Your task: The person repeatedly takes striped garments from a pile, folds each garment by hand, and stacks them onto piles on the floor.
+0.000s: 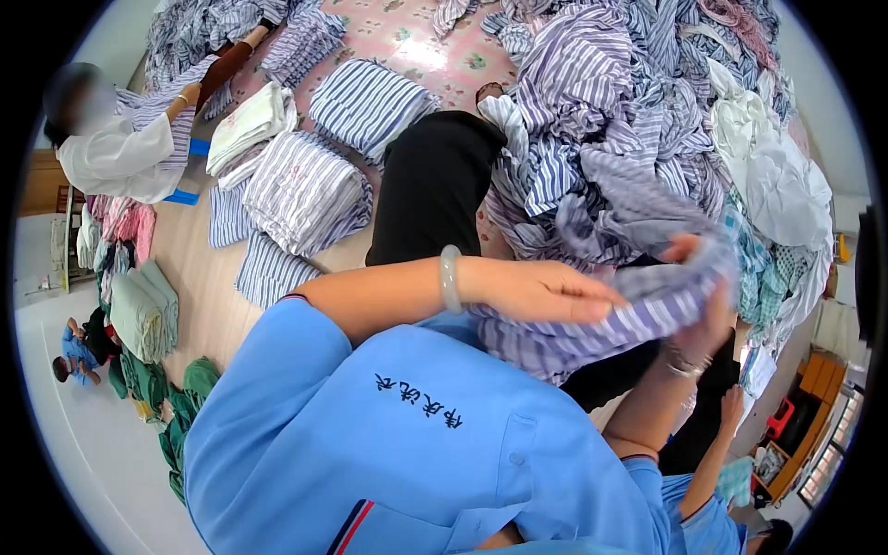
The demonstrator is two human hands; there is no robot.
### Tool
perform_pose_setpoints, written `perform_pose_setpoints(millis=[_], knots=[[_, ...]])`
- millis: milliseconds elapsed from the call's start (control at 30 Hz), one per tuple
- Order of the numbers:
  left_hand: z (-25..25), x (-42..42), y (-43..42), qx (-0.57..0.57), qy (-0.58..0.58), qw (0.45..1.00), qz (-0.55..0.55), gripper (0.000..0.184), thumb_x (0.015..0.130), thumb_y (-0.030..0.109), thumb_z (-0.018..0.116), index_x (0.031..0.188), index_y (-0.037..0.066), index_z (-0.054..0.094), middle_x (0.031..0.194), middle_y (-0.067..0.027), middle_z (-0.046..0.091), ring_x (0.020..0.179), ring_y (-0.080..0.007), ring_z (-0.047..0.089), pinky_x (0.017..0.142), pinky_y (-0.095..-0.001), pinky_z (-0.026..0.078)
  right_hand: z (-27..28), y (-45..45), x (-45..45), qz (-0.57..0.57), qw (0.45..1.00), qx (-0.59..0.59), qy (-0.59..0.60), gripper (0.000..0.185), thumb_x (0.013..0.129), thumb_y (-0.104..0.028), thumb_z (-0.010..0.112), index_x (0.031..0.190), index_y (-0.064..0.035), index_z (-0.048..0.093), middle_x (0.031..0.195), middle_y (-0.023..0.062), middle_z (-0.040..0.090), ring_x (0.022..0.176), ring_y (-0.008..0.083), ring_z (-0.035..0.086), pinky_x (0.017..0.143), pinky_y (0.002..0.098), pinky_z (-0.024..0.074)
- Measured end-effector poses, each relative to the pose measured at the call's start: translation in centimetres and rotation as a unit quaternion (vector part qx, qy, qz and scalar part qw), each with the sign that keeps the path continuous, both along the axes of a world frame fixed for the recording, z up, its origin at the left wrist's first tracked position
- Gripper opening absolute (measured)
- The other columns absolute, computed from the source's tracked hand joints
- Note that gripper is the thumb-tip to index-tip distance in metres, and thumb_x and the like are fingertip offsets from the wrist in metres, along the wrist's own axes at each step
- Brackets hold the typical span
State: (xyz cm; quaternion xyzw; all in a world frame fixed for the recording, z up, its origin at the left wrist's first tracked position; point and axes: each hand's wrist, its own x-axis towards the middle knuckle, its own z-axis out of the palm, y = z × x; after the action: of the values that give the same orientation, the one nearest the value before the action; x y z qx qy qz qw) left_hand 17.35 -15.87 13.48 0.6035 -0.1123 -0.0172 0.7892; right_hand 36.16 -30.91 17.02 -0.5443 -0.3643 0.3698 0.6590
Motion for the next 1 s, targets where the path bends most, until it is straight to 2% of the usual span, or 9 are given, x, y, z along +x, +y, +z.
perform_pose_setpoints(millis=[67, 100, 200, 267, 300, 367, 433, 600, 1000], knots=[[0.1, -0.1, 0.8, -0.078, -0.019, 0.996, 0.024, 0.038, 0.092, 0.033, 0.048, 0.111, 0.000, 0.053, 0.093, -0.0122, 0.058, 0.085, -0.0183, 0.056, 0.077, -0.0315, 0.043, 3.4, -1.6, 1.6, -0.070, 0.975, 0.081, -0.193, 0.080, 0.079, -0.059, 0.044, 0.123, 0.0087, 0.041, 0.121, 0.0210, 0.047, 0.108, 0.0275, 0.049, 0.093, 0.0367, 0.0368], [0.4, -0.1, 1.4, 0.039, 0.025, 0.999, 0.003, 0.040, 0.091, 0.034, 0.048, 0.112, 0.000, 0.053, 0.096, -0.0130, 0.057, 0.090, -0.0198, 0.055, 0.079, -0.0319, 0.043, 4.2, -0.7, 1.1, -0.085, 0.962, 0.215, -0.147, 0.088, 0.076, -0.065, 0.044, 0.124, 0.0079, 0.039, 0.123, 0.0210, 0.045, 0.110, 0.0284, 0.048, 0.095, 0.0374, 0.0350], [-1.2, 0.9, 3.0, 0.346, 0.010, 0.936, 0.072, 0.042, 0.090, 0.035, 0.050, 0.113, 0.000, 0.054, 0.114, -0.0183, 0.049, 0.105, -0.0279, 0.049, 0.087, -0.0353, 0.041, 5.0, 0.9, 2.4, -0.060, 0.986, 0.078, -0.134, 0.091, 0.077, -0.070, 0.041, 0.130, 0.0028, 0.033, 0.122, 0.0162, 0.047, 0.110, 0.0235, 0.049, 0.091, 0.0347, 0.0419], [-3.0, 2.4, 3.1, 0.322, -0.079, 0.922, 0.198, 0.046, 0.090, 0.036, 0.050, 0.117, -0.002, 0.051, 0.122, -0.0190, 0.045, 0.108, -0.0263, 0.048, 0.087, -0.0352, 0.040, 1.6, 0.7, 2.1, -0.205, 0.916, -0.326, -0.112, 0.065, 0.090, -0.054, 0.033, 0.123, 0.0017, 0.045, 0.111, 0.0142, 0.055, 0.098, 0.0176, 0.054, 0.085, 0.0274, 0.0435], [-3.7, 3.1, 2.8, 0.185, 0.007, 0.960, 0.212, 0.045, 0.090, 0.032, 0.053, 0.119, -0.002, 0.049, 0.122, -0.0140, 0.049, 0.109, -0.0180, 0.049, 0.087, -0.0309, 0.041, 0.5, 1.1, 0.6, -0.138, 0.920, -0.329, -0.166, 0.061, 0.092, -0.049, 0.034, 0.122, 0.0022, 0.046, 0.113, 0.0133, 0.054, 0.102, 0.0181, 0.051, 0.088, 0.0282, 0.0399], [-3.6, 4.3, 3.7, 0.081, 0.083, 0.982, 0.149, 0.040, 0.089, 0.028, 0.054, 0.117, -0.001, 0.051, 0.116, -0.0099, 0.053, 0.105, -0.0132, 0.050, 0.086, -0.0275, 0.041, -1.6, 2.0, -2.3, -0.011, 0.912, -0.307, -0.271, 0.051, 0.095, -0.040, 0.037, 0.120, 0.0032, 0.048, 0.117, 0.0115, 0.052, 0.110, 0.0192, 0.044, 0.094, 0.0299, 0.0326], [-3.6, 4.3, 3.8, -0.047, 0.192, 0.971, 0.134, 0.028, 0.088, 0.019, 0.058, 0.110, 0.003, 0.057, 0.098, 0.0015, 0.061, 0.090, -0.0028, 0.054, 0.077, -0.0193, 0.044, -2.3, 3.8, -3.0, 0.002, 0.974, -0.177, -0.142, 0.038, 0.093, -0.026, 0.046, 0.117, 0.0027, 0.050, 0.112, 0.0096, 0.057, 0.104, 0.0177, 0.051, 0.090, 0.0297, 0.0388], [-3.5, 4.2, 7.4, -0.187, 0.150, 0.932, 0.270, 0.020, 0.089, 0.019, 0.055, 0.097, 0.003, 0.061, 0.086, -0.0035, 0.064, 0.073, -0.0098, 0.061, 0.067, -0.0236, 0.048, -6.5, 5.0, 0.1, -0.109, 0.953, -0.064, 0.276, 0.023, 0.088, -0.018, 0.056, 0.103, 0.0002, 0.059, 0.099, 0.0051, 0.062, 0.088, 0.0124, 0.058, 0.078, 0.0263, 0.0445], [1.5, 1.1, 15.4, -0.228, 0.047, 0.873, 0.428, 0.033, 0.093, 0.028, 0.045, 0.110, 0.000, 0.053, 0.101, -0.0109, 0.061, 0.091, -0.0195, 0.060, 0.081, -0.0336, 0.049, -8.0, -5.3, 9.1, -0.443, 0.886, 0.062, 0.123, 0.021, 0.087, -0.013, 0.057, 0.105, -0.0039, 0.053, 0.095, 0.0045, 0.058, 0.093, 0.0158, 0.055, 0.078, 0.0313, 0.0459]])
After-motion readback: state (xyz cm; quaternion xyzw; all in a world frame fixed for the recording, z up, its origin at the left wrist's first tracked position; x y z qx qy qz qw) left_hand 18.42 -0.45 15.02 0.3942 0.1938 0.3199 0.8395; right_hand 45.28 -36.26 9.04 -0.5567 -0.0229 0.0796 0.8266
